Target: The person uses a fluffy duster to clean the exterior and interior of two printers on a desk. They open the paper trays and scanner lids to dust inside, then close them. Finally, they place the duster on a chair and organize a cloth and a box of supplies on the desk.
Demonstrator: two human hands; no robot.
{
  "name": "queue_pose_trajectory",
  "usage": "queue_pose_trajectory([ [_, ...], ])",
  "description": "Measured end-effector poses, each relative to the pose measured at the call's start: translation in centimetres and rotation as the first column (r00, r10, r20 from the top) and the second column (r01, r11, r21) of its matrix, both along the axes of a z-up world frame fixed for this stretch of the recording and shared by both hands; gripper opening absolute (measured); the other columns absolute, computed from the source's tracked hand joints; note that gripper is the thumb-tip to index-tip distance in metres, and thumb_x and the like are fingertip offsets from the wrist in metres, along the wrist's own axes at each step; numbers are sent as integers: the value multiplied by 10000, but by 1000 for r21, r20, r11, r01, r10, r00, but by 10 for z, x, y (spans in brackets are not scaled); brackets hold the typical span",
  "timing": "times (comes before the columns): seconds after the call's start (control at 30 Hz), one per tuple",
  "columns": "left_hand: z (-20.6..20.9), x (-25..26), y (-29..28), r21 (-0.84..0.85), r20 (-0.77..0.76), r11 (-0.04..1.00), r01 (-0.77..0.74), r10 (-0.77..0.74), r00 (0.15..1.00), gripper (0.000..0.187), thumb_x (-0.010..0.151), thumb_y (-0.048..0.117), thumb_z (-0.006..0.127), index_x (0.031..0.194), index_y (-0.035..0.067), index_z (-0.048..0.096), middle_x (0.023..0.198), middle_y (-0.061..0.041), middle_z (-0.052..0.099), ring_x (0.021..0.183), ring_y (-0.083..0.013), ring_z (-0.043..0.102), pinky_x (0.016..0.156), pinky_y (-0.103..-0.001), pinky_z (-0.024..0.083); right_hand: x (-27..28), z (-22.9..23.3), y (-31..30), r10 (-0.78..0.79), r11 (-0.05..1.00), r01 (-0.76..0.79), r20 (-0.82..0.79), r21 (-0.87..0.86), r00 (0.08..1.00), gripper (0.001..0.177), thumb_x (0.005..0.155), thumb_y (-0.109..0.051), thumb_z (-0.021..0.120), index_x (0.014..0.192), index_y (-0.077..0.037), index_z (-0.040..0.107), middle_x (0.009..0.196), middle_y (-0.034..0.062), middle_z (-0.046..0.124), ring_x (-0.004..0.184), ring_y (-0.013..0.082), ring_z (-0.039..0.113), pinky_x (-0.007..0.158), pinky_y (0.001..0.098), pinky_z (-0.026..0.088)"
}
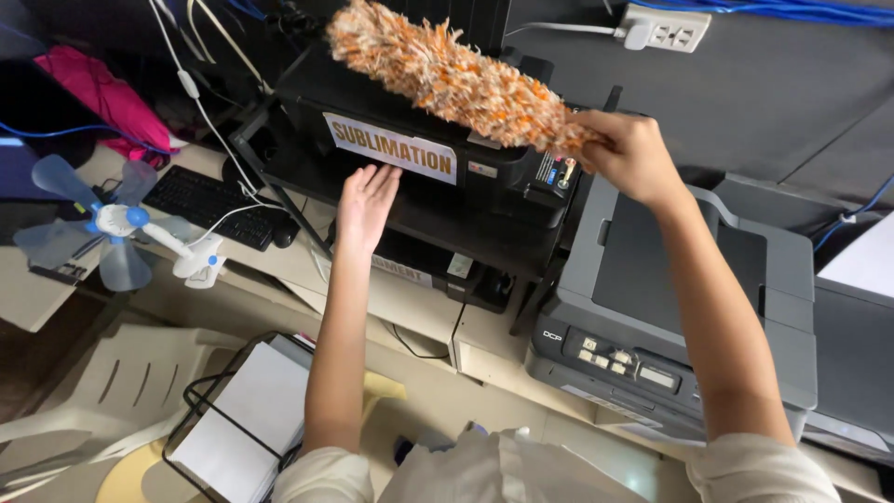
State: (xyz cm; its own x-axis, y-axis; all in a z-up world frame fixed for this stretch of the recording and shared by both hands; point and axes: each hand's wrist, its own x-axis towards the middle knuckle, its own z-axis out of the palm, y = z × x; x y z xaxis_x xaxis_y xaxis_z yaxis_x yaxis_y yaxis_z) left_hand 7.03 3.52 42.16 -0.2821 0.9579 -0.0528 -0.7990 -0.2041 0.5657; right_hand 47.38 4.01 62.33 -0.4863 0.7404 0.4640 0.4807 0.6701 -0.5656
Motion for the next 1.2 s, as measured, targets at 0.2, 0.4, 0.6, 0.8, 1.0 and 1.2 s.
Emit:
queue_pose_trajectory([
  [0.2,-14,-18,8,164,80,969,183,-198,977,584,1011,267,616,1427,-107,448,1417,-191,526,1339,-307,509,1212,-443,404,29,-9,-17,-57,989,54,-21,-141,998,364,932,22,638,1282,-43,712,794,59,706,685,82,674,594,267,540],
  [0.4,89,-30,-30,290,-121,940,181,-151,981,567,1069,250,543,1501,-82,387,1493,-264,491,1415,-346,506,1243,-448,432,52,-37,-37,-209,972,171,-254,-163,944,366,955,59,595,1294,-33,697,936,20,715,757,66,678,591,232,513],
  [0.6,113,-46,-19,362,-337,874,325,-203,920,619,1097,322,469,1588,-8,285,1591,-316,419,1484,-397,479,1259,-469,421,55,-24,-104,-462,865,423,-100,-269,881,325,924,69,618,1221,-2,728,723,91,570,524,110,453,450,270,327],
  [0.8,120,-53,-10,262,-452,904,338,-194,871,675,1081,434,455,1593,30,278,1583,-287,465,1469,-372,494,1214,-468,429,81,-68,-136,-376,802,134,-318,-582,870,287,876,38,623,1132,-51,717,672,4,599,477,44,406,408,238,245],
  [1.0,118,-61,8,217,-879,969,115,143,454,604,1085,459,484,1526,48,450,1527,-200,566,1464,-332,530,1199,-455,446,26,-53,-126,-230,971,233,65,-53,971,449,750,63,692,1188,-9,759,762,106,716,614,116,645,565,236,499],
  [1.2,147,-43,-15,354,-900,930,-97,311,-304,476,1087,373,573,1474,104,508,1525,-133,531,1456,-334,434,1192,-532,356,-53,-40,-73,-256,936,193,192,296,948,346,838,-55,778,1183,-74,784,864,95,769,734,181,729,709,336,574],
])
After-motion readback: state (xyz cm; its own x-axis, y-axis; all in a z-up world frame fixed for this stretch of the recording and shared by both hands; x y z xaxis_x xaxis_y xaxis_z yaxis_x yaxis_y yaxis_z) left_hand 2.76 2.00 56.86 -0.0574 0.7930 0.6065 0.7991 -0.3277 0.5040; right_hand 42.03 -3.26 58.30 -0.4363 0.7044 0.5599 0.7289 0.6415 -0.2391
